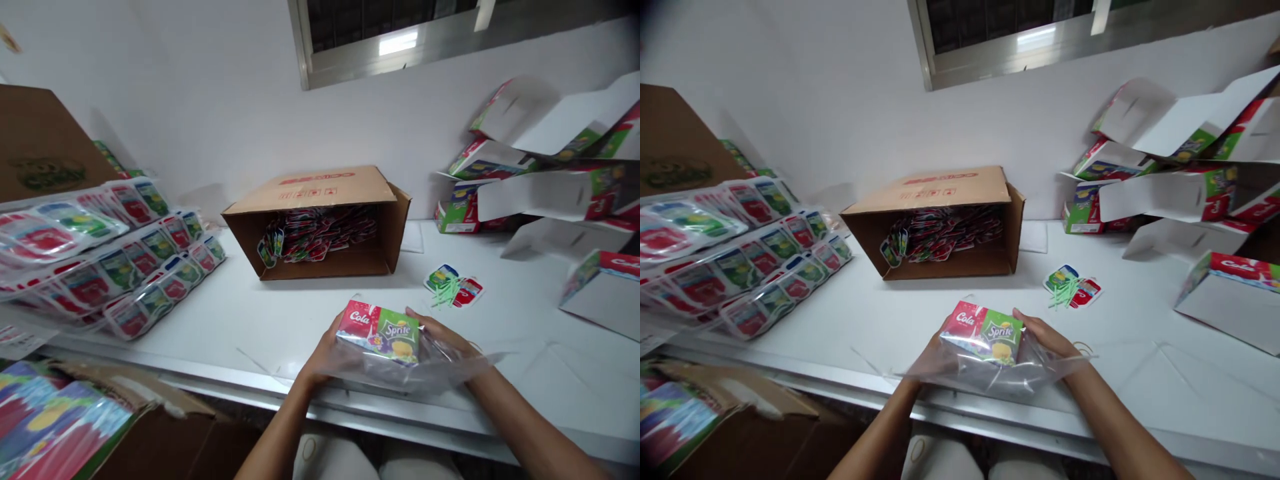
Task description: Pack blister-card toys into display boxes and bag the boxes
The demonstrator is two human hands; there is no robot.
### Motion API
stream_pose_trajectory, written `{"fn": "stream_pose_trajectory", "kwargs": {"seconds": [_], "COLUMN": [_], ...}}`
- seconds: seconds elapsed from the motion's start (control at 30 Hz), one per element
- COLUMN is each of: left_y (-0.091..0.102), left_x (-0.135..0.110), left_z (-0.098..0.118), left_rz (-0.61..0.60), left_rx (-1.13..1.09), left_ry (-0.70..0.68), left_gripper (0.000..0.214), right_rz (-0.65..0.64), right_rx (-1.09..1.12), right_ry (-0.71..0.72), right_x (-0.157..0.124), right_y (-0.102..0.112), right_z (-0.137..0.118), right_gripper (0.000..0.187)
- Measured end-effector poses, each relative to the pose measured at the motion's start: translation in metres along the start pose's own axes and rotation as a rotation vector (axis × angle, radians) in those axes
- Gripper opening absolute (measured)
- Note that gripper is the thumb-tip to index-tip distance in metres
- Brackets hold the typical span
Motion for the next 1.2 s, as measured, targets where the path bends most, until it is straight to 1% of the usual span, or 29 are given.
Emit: {"fn": "stream_pose_trajectory", "kwargs": {"seconds": [0.03, 0.07, 0.1, 0.2, 0.27, 0.37, 0.43, 0.5, 0.57, 0.6, 0.63, 0.67, 0.73, 0.77, 0.8, 0.83, 0.93, 1.0, 1.07, 1.13, 1.17, 1.2], "left_y": [-0.001, -0.002, -0.001, 0.002, 0.001, -0.005, -0.007, -0.008, -0.01, -0.01, -0.008, -0.006, -0.002, -0.002, -0.004, -0.008, -0.016, -0.016, -0.013, -0.007, -0.004, -0.004], "left_x": [0.002, 0.004, 0.006, 0.013, 0.017, 0.021, 0.021, 0.019, 0.016, 0.015, 0.014, 0.015, 0.018, 0.02, 0.02, 0.02, 0.015, 0.009, 0.004, 0.005, 0.006, 0.009], "left_z": [0.002, 0.004, 0.006, 0.01, 0.011, 0.005, -0.001, -0.006, -0.009, -0.008, -0.005, -0.001, 0.01, 0.014, 0.016, 0.015, 0.004, -0.003, -0.005, -0.002, 0.001, 0.005], "left_rz": [-0.035, -0.065, -0.085, -0.088, -0.105, -0.155, -0.152, -0.177, -0.235, -0.252, -0.244, -0.212, -0.13, -0.101, -0.091, -0.099, -0.148, -0.178, -0.189, -0.128, -0.075, -0.023], "left_rx": [-0.035, -0.06, -0.079, -0.106, -0.154, -0.24, -0.276, -0.29, -0.293, -0.29, -0.287, -0.283, -0.286, -0.295, -0.312, -0.33, -0.354, -0.339, -0.326, -0.315, -0.318, -0.334], "left_ry": [-0.015, -0.029, -0.045, -0.092, -0.114, -0.075, -0.041, 0.005, 0.065, 0.08, 0.073, 0.04, -0.063, -0.105, -0.124, -0.114, -0.003, 0.043, 0.047, 0.001, -0.037, -0.076], "left_gripper": [0.078, 0.083, 0.09, 0.115, 0.125, 0.121, 0.117, 0.103, 0.085, 0.082, 0.086, 0.096, 0.115, 0.119, 0.117, 0.111, 0.088, 0.078, 0.079, 0.094, 0.103, 0.111], "right_rz": [-0.005, -0.001, 0.008, 0.036, 0.054, 0.069, 0.069, 0.07, 0.065, 0.061, 0.056, 0.054, 0.057, 0.062, 0.067, 0.069, 0.064, 0.123, 0.271, 0.41, 0.439, 0.438], "right_rx": [-0.006, -0.006, -0.003, 0.009, -0.013, -0.07, -0.076, -0.064, -0.077, -0.099, -0.123, -0.147, -0.215, -0.264, -0.323, -0.392, -0.536, -0.557, -0.515, -0.43, -0.395, -0.379], "right_ry": [0.008, 0.02, 0.029, 0.019, 0.0, -0.035, -0.013, 0.032, 0.055, 0.056, 0.055, 0.054, 0.063, 0.073, 0.088, 0.111, 0.163, 0.188, 0.256, 0.379, 0.444, 0.503], "right_x": [0.0, 0.0, 0.002, 0.011, 0.017, 0.023, 0.026, 0.03, 0.035, 0.038, 0.039, 0.04, 0.039, 0.038, 0.037, 0.036, 0.036, 0.036, 0.03, 0.015, 0.005, -0.004], "right_y": [-0.001, 0.0, 0.001, 0.008, 0.011, 0.014, 0.015, 0.017, 0.018, 0.018, 0.018, 0.018, 0.019, 0.02, 0.021, 0.022, 0.027, 0.036, 0.047, 0.05, 0.047, 0.039], "right_z": [-0.007, -0.012, -0.015, -0.011, -0.003, 0.005, 0.004, -0.001, -0.004, -0.004, -0.003, -0.002, 0.0, 0.0, 0.001, 0.001, 0.002, 0.003, 0.002, 0.003, 0.006, 0.011], "right_gripper": [0.033, 0.027, 0.024, 0.028, 0.029, 0.029, 0.03, 0.034, 0.037, 0.036, 0.035, 0.034, 0.033, 0.033, 0.034, 0.035, 0.044, 0.05, 0.06, 0.076, 0.082, 0.085]}}
Point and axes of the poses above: each hand's wrist, its own x-axis towards the middle knuckle, its own y-axis out of the back of the hand, z = x × y, the point moved 6 cm from there along x, towards the middle knuckle, and after that the axes turned 13 degrees about -y, right-handed, at the moved point
